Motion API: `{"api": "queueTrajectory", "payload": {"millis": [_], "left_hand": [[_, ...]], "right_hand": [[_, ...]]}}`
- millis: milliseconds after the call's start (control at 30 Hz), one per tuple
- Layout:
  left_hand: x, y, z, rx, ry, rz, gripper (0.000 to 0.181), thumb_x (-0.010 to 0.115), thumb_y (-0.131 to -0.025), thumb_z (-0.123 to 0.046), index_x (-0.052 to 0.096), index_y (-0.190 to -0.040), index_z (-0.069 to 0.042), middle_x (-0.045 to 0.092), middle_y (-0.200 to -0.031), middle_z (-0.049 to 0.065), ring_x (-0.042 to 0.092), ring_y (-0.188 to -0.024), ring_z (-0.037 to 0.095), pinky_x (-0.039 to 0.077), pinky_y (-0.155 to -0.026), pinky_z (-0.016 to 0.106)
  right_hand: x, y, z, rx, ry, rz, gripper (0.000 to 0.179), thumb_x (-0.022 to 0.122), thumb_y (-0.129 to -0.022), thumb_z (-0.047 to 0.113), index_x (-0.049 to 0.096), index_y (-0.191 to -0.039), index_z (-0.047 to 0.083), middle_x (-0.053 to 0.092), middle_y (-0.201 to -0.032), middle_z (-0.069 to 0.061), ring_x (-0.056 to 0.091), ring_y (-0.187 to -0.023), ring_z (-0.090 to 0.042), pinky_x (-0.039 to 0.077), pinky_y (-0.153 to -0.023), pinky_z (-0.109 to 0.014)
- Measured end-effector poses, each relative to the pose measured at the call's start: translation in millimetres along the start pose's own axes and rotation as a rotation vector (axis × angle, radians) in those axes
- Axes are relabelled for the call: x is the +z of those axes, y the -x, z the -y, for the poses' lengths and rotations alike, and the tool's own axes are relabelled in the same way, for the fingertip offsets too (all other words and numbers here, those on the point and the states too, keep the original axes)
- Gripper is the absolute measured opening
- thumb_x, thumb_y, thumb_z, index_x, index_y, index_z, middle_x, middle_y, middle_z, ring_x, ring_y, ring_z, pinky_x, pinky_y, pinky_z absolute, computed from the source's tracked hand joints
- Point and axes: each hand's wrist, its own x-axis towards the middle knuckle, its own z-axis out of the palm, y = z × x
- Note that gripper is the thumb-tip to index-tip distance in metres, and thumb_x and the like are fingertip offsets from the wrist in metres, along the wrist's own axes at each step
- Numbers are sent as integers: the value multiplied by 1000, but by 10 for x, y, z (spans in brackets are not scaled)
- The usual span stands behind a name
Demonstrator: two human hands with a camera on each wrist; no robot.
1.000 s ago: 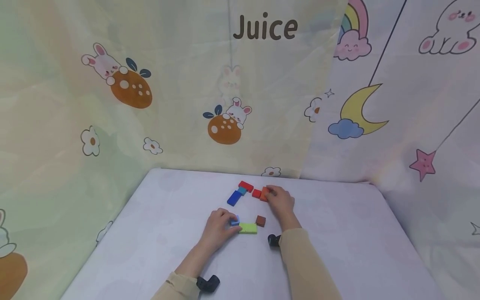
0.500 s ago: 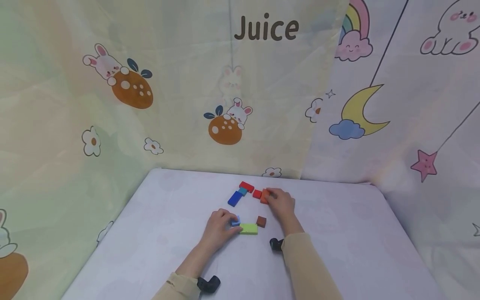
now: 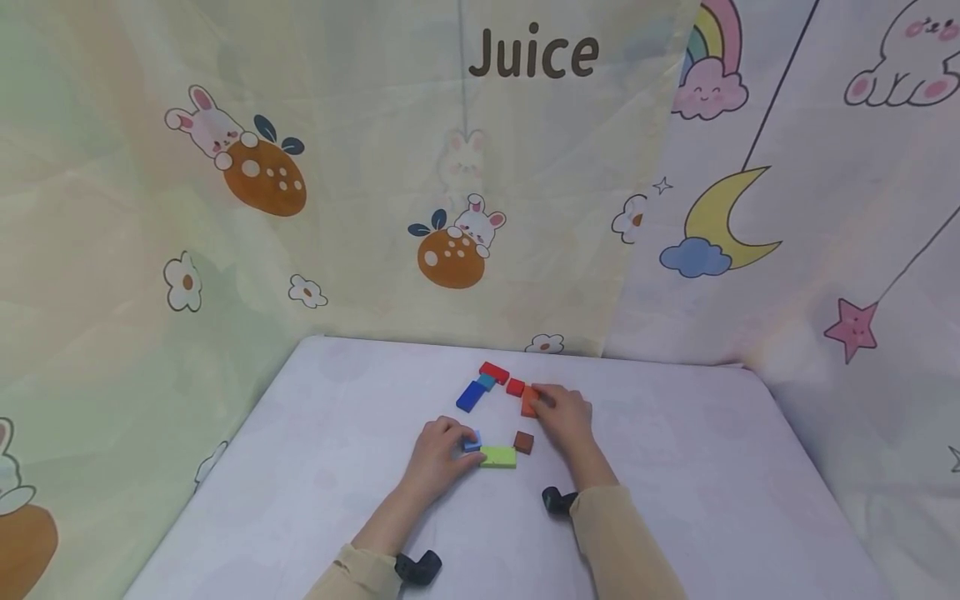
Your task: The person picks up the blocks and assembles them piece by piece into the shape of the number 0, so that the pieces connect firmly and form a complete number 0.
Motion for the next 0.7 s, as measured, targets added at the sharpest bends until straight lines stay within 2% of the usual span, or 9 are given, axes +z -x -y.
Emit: {"api": "queueTrajectory", "payload": {"millis": [167, 400, 700], "left_hand": [[4, -1, 1, -3, -2, -4, 31, 78, -80, -52, 70, -102, -32, 57, -105, -10, 49, -99, 11, 45, -85, 30], [-7, 3, 3, 11, 0, -9, 31, 77, -80, -51, 70, -102, -31, 57, -105, -9, 49, -100, 12, 45, -86, 31], [-17, 7, -17, 2, 9, 1, 31, 77, -81, -51, 70, -103, -30, 57, -107, -9, 49, -101, 12, 45, -86, 32]], "right_hand": [[3, 94, 2, -3, -3, -3, 47, 64, -94, 41, 57, -138, 28, 55, -143, -8, 41, -134, -35, 28, -109, -64], [58, 182, -17, 3, 10, -22, 48, 67, -91, 46, 59, -136, 31, 58, -134, -7, 45, -123, -30, 40, -97, -56], [67, 262, 5, 6, 5, -28, 45, 68, -90, 46, 62, -133, 33, 60, -132, -7, 45, -123, -32, 42, -96, -57]]}}
